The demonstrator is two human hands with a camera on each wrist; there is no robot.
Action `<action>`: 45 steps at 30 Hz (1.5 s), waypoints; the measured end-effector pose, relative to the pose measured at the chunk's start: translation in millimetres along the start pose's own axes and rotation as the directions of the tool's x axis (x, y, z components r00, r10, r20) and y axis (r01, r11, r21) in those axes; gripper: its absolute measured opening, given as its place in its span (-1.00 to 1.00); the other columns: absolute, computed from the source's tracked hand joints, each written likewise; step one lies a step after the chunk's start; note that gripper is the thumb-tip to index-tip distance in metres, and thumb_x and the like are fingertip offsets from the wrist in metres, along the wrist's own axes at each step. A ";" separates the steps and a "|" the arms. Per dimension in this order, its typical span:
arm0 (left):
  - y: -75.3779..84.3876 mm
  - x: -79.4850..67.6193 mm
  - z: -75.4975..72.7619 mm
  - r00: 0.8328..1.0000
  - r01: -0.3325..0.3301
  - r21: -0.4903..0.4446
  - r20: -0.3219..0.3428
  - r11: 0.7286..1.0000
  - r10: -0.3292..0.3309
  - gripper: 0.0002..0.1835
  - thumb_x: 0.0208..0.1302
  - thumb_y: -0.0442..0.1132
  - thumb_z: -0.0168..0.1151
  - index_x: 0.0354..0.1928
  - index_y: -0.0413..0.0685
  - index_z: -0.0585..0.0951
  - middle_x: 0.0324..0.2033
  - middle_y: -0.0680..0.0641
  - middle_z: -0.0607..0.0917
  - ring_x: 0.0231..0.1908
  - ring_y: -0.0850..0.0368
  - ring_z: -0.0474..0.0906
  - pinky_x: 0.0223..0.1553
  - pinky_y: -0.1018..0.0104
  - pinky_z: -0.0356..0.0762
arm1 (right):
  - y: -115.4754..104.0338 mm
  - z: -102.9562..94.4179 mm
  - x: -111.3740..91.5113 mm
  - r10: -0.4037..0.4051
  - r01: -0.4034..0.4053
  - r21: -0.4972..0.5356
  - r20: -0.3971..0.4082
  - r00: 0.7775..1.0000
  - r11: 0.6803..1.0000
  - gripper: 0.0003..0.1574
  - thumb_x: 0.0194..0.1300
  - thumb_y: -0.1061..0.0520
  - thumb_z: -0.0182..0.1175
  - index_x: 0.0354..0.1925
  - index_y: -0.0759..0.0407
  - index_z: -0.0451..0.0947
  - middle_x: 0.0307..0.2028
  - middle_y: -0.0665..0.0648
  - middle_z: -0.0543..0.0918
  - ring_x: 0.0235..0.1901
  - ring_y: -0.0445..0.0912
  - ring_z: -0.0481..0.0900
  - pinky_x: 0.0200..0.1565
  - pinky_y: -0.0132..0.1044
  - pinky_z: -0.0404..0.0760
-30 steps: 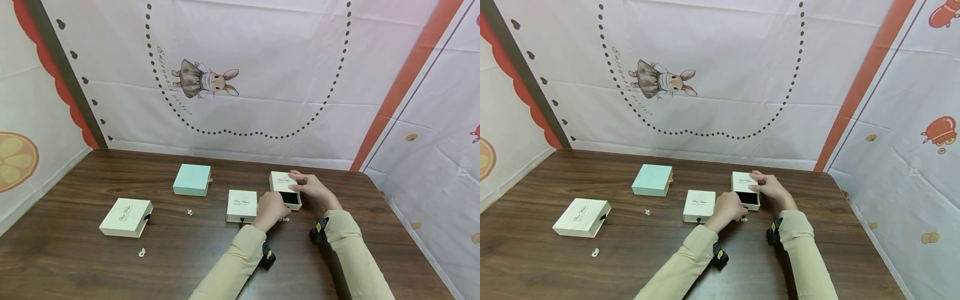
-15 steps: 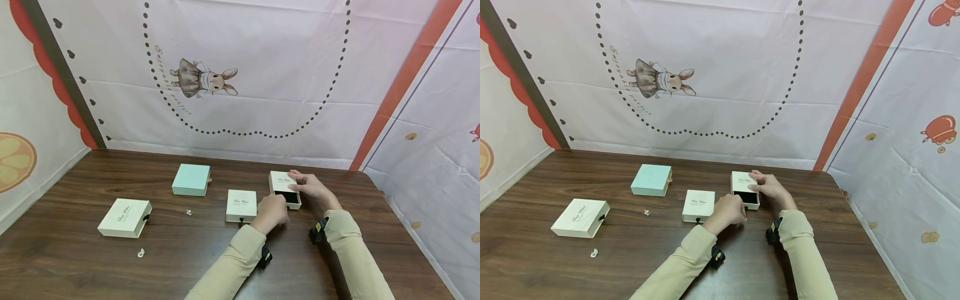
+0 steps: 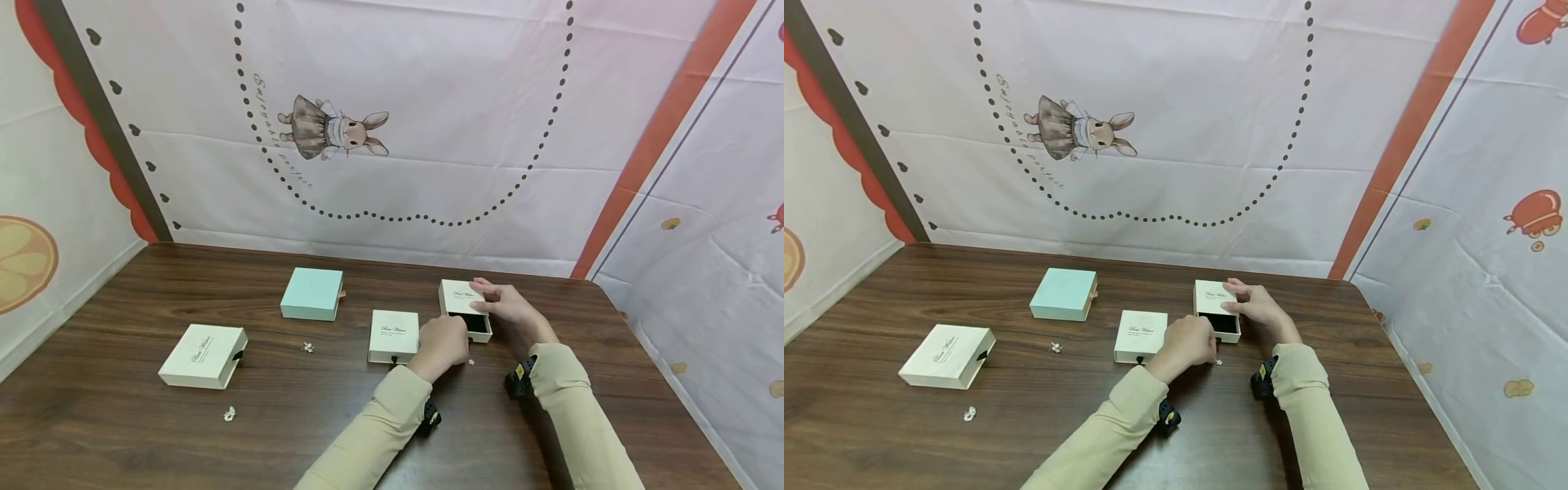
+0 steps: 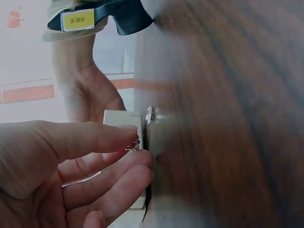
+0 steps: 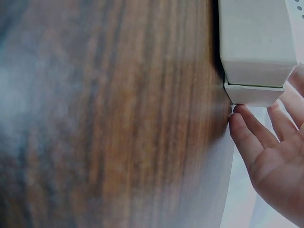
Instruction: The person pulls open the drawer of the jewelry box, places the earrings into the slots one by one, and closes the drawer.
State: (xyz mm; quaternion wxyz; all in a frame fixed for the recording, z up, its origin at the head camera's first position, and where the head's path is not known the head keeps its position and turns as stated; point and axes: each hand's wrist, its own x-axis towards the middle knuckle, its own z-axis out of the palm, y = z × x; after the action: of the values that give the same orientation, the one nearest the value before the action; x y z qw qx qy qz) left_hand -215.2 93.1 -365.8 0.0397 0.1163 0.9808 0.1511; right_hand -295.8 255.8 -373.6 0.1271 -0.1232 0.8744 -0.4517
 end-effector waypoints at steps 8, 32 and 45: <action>-11.9 2.0 -6.0 0.998 -0.052 -0.089 0.023 0.995 0.055 -0.63 0.00 -0.23 0.22 -0.86 0.13 0.37 -0.80 0.16 0.36 -0.67 0.23 0.32 -0.69 0.38 0.25 | 2.0 0.4 1.6 -0.002 0.002 0.001 -0.004 1.000 1.000 -0.29 0.18 0.14 0.20 0.25 0.29 0.23 0.36 0.25 0.06 0.38 0.12 -0.10 0.31 0.02 -0.02; -25.0 9.3 -16.9 0.987 -0.157 -0.241 -0.004 0.958 0.161 -0.86 -0.19 -0.18 0.44 -0.49 0.24 0.73 -0.58 0.30 0.65 -0.45 0.29 0.46 -0.40 0.43 0.35 | -0.4 -0.2 -1.7 -0.017 0.017 0.007 0.007 1.000 1.000 -0.31 0.21 0.17 0.17 0.26 0.31 0.22 0.36 0.28 0.03 0.37 0.14 -0.09 0.30 0.05 0.03; -27.4 12.9 -16.0 0.992 -0.123 -0.320 -0.029 0.939 0.120 -0.91 -0.17 -0.09 0.44 -0.51 0.24 0.73 -0.72 0.27 0.62 -0.55 0.38 0.48 -0.47 0.48 0.34 | 0.1 0.9 -1.1 -0.020 0.020 0.016 0.011 1.000 1.000 -0.31 0.21 0.19 0.16 0.26 0.33 0.20 0.37 0.30 0.01 0.37 0.16 -0.11 0.30 0.06 0.00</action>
State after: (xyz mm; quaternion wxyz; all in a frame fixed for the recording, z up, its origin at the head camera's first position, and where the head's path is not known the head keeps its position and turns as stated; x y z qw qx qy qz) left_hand -235.4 66.1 -359.4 0.0441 0.1681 0.9342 0.3114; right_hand -294.4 255.5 -374.1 0.1284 -0.1333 0.8688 -0.4592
